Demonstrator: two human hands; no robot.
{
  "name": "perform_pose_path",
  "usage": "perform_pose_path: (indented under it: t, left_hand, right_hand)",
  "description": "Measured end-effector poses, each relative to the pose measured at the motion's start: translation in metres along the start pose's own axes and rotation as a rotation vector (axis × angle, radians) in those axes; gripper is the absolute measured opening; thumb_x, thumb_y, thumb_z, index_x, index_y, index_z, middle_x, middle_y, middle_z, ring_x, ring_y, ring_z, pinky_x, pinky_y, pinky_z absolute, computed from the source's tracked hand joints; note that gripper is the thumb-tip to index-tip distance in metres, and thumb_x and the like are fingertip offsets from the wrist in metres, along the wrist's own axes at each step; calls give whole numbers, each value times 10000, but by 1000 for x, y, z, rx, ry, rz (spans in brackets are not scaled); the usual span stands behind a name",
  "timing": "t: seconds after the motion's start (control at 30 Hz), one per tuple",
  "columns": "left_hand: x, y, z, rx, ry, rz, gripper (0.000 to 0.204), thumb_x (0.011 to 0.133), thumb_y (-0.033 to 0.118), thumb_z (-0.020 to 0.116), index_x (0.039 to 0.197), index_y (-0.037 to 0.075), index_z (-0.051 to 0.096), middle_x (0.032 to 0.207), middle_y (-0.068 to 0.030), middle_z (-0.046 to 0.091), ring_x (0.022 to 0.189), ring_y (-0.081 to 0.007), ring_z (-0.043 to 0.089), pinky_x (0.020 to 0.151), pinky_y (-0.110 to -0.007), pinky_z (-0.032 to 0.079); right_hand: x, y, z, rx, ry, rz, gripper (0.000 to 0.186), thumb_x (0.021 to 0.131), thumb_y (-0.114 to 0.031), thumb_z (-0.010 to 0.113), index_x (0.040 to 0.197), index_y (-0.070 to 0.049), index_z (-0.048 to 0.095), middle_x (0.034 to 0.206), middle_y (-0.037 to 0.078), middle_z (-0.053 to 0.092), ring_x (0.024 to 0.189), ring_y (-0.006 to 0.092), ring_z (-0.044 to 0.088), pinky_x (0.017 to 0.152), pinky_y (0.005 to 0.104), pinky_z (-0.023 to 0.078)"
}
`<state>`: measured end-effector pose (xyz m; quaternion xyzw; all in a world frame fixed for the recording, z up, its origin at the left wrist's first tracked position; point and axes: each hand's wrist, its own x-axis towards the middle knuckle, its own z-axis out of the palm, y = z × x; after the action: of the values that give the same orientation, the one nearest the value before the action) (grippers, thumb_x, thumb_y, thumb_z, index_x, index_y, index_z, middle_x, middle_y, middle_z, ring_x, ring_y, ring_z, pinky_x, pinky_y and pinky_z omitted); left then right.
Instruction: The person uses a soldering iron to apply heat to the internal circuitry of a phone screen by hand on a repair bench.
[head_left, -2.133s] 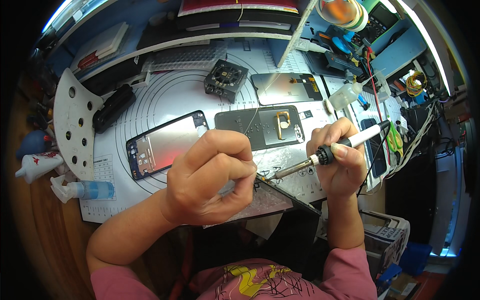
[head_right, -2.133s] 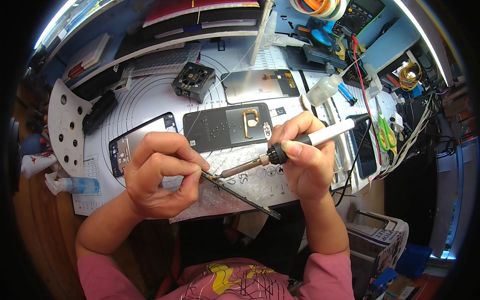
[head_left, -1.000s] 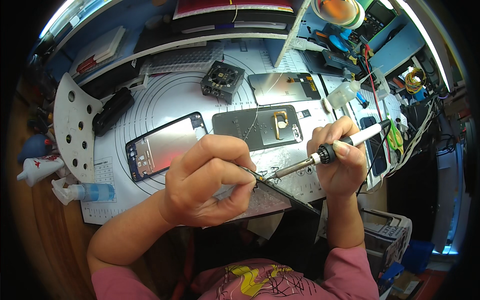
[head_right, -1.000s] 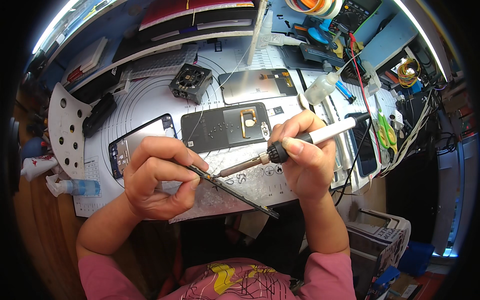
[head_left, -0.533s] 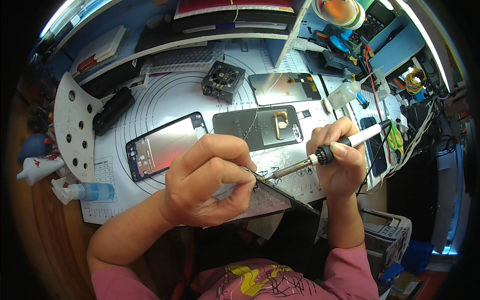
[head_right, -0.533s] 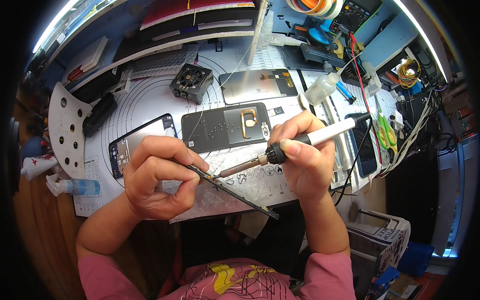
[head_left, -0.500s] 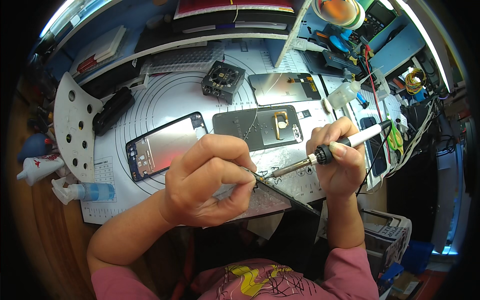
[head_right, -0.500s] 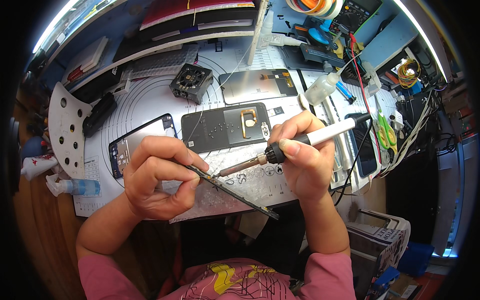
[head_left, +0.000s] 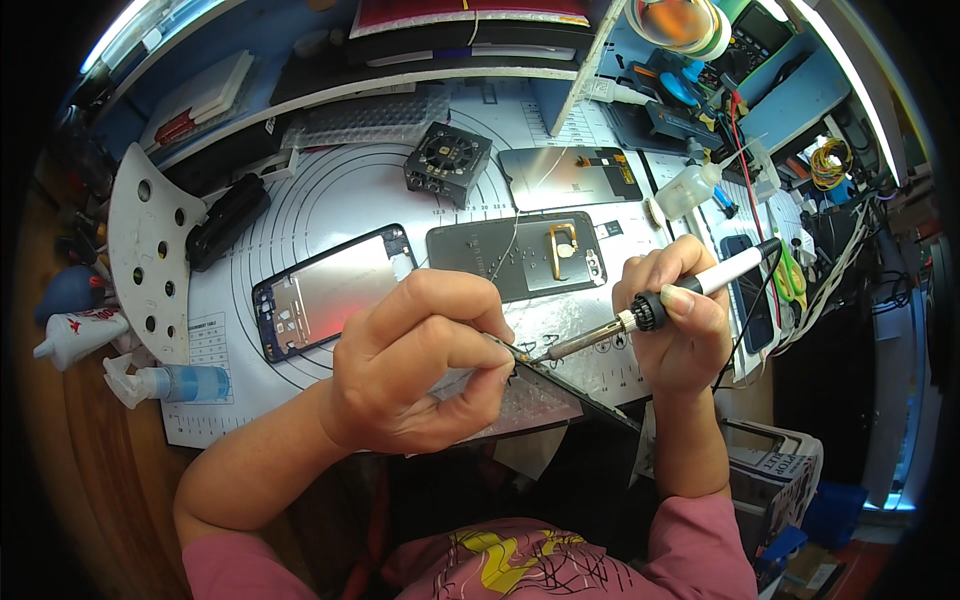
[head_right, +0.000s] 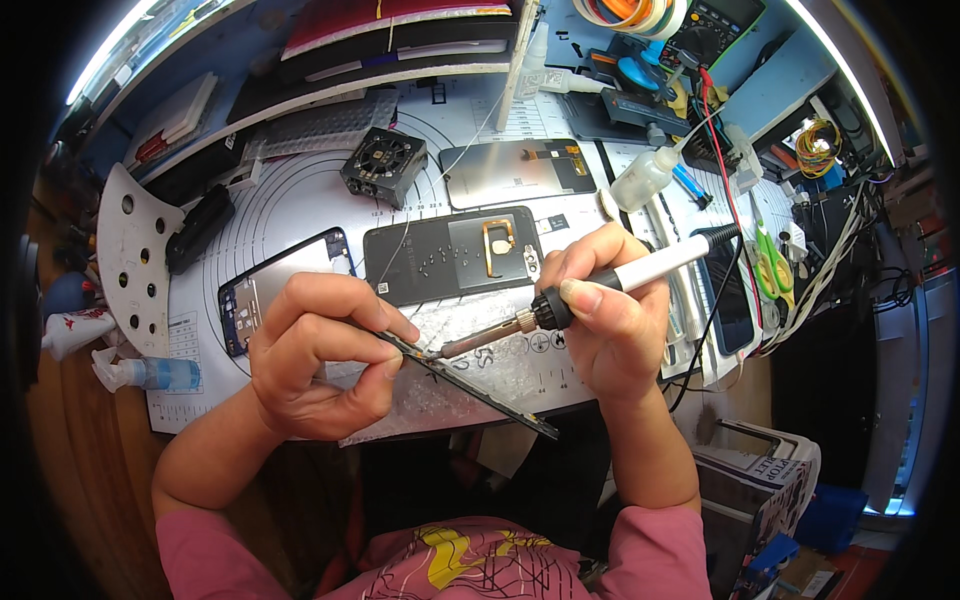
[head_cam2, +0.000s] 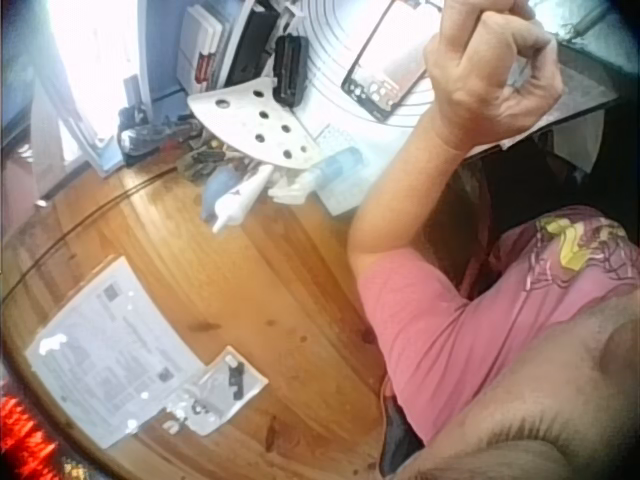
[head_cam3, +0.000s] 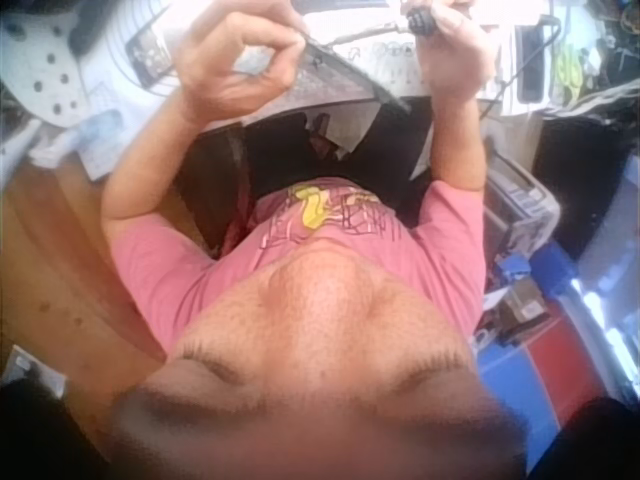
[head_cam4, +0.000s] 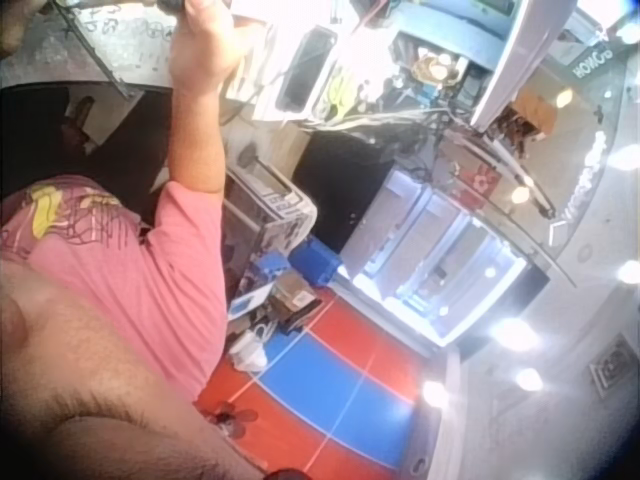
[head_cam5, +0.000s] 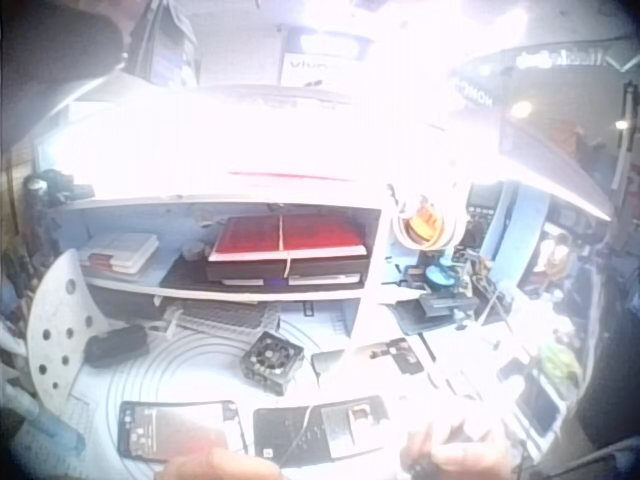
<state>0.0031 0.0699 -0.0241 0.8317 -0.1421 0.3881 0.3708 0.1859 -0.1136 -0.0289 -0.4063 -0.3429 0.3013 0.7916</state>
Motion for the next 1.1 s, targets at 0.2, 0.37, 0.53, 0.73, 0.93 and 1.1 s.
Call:
perform_pose_path:
  t: [0.2, 0.37, 0.53, 0.73, 0.93, 1.1]
  left_hand:
    - [0, 0, 0, 5, -2, 1, 223, 734, -111, 684, 893, 15, 591, 1029, -132, 566, 826, -227, 733, 693, -291, 595]
    - [0, 0, 0, -1, -1, -3, 220, 736, -108, 684, 892, 16, 592, 1026, -133, 568, 826, -226, 732, 699, -295, 597]
    - [0, 0, 0, 1, -8, -4, 217, 735, -105, 686, 889, 17, 593, 1027, -133, 568, 829, -225, 730, 704, -297, 598]
    - [-1, 0, 0, 4, -11, -8, 218, 734, -103, 689, 890, 19, 595, 1029, -133, 569, 829, -224, 729, 707, -300, 601]
    - [-1, 0, 0, 2, -12, -6, 224, 727, -104, 695, 888, 19, 599, 1023, -127, 569, 832, -219, 727, 715, -299, 603]
    - [-1, 0, 1, 6, -18, -4, 215, 728, -102, 706, 881, 16, 610, 1020, -126, 569, 834, -216, 726, 718, -297, 605]
  right_hand:
    - [0, 0, 1, 11, 15, -3, 204, 820, -140, 652, 898, 2, 528, 702, 127, 563, 656, 167, 487, 600, 294, 389]
    - [0, 1, -1, 14, 0, -7, 199, 822, -132, 650, 900, 3, 528, 712, 130, 570, 656, 168, 493, 603, 294, 396]
    - [-1, 0, 1, 10, 13, -8, 202, 824, -136, 654, 899, 3, 527, 708, 128, 569, 654, 166, 491, 602, 296, 393]
    - [0, 0, 1, -1, 5, -8, 208, 825, -142, 657, 897, 2, 526, 708, 128, 568, 652, 165, 489, 600, 296, 390]
    - [0, 0, 1, -1, 7, -8, 209, 824, -142, 659, 896, 2, 525, 706, 128, 567, 650, 167, 488, 596, 298, 389]
    - [0, 0, 1, -25, 14, -17, 210, 820, -153, 639, 896, -1, 515, 692, 119, 541, 634, 167, 464, 582, 306, 380]
